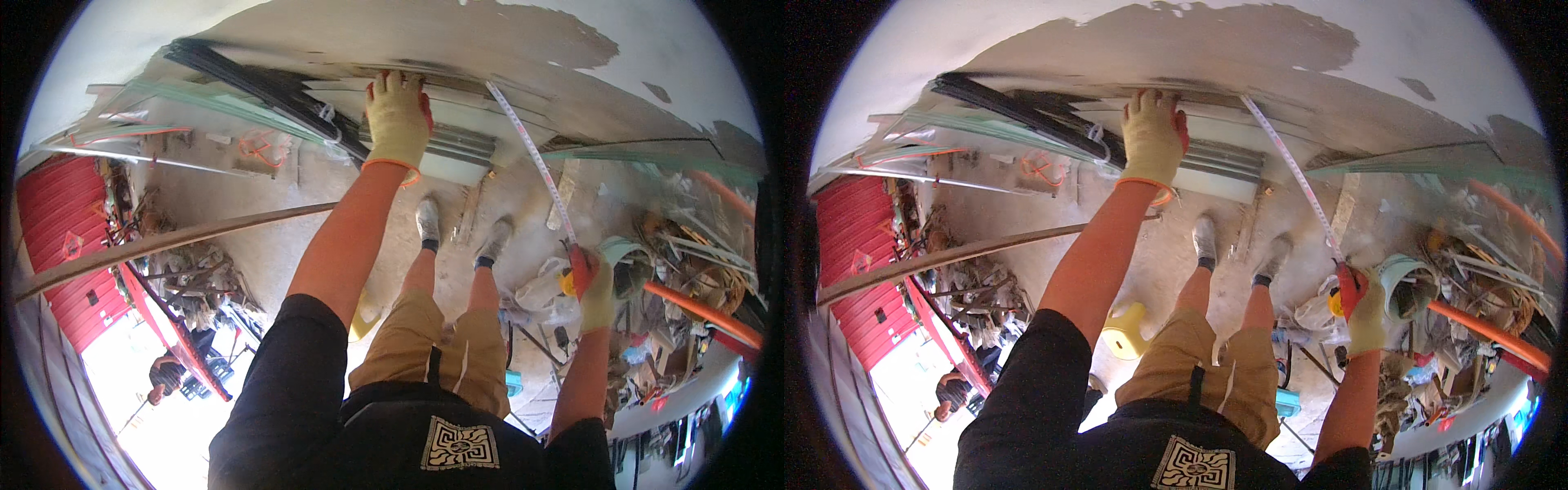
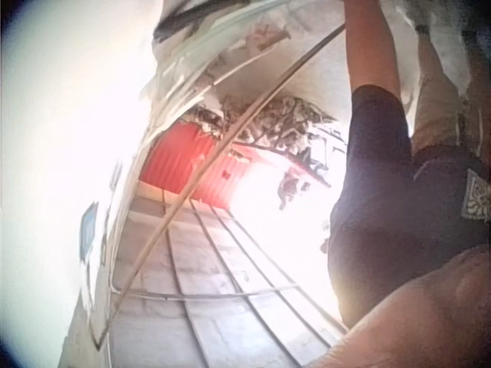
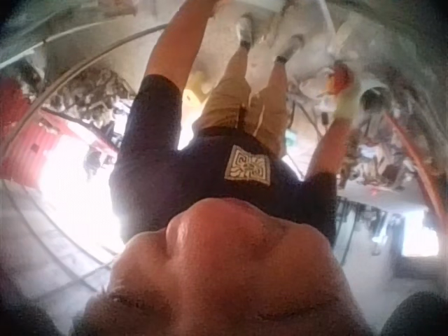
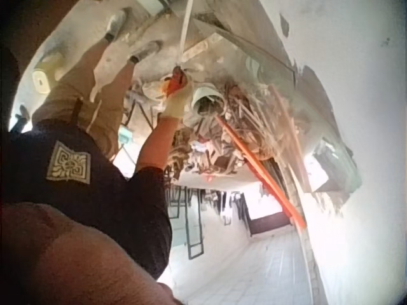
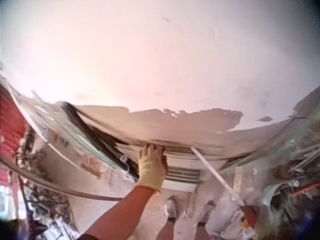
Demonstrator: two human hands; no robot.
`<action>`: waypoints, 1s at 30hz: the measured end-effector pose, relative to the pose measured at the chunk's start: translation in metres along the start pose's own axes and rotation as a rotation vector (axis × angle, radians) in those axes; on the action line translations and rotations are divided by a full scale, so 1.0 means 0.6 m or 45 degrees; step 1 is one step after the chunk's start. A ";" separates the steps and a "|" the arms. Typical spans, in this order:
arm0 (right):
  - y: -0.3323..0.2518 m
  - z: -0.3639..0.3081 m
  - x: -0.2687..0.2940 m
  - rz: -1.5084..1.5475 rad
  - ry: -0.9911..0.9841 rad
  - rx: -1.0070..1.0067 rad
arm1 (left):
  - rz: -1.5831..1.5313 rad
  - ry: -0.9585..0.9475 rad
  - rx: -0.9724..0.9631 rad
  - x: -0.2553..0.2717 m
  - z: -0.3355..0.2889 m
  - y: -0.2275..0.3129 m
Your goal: The person measures glass sheets using a tape measure and handles them by hand.
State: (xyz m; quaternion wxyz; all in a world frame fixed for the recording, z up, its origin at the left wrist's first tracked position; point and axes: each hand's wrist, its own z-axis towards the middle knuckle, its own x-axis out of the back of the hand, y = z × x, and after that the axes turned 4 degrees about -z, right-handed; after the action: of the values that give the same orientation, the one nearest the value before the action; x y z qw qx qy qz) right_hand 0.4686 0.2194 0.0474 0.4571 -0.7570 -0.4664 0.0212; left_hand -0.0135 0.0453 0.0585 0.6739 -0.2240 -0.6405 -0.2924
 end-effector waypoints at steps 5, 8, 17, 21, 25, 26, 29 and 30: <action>-0.045 0.008 0.009 -0.244 0.030 0.108 | -0.018 0.074 -0.062 0.006 -0.018 -0.012; -0.087 0.010 0.011 -0.472 0.037 0.248 | -0.045 0.072 -0.051 0.014 -0.036 -0.019; -0.046 0.011 0.049 -0.535 0.149 0.289 | -0.074 0.110 -0.067 0.010 -0.045 -0.012; -0.080 0.010 0.070 -0.820 0.173 0.411 | -0.089 0.093 -0.059 0.024 -0.061 -0.018; -0.046 0.020 0.093 -0.671 0.262 0.432 | -0.130 0.120 -0.049 0.022 -0.065 -0.014; -0.030 0.025 0.101 -0.485 0.272 0.384 | -0.148 0.127 -0.054 0.023 -0.066 -0.010; -0.013 0.036 0.118 -0.291 0.306 0.359 | -0.150 0.133 -0.064 0.024 -0.071 -0.007; -0.037 0.036 0.108 -0.462 0.311 0.427 | -0.144 0.126 -0.055 0.025 -0.075 -0.011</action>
State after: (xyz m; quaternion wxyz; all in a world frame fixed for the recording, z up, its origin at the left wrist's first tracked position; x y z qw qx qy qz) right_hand 0.4801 0.2846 0.0761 0.6254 -0.5718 -0.5256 -0.0756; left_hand 0.0150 0.0085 0.0693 0.6823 -0.1872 -0.6114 -0.3543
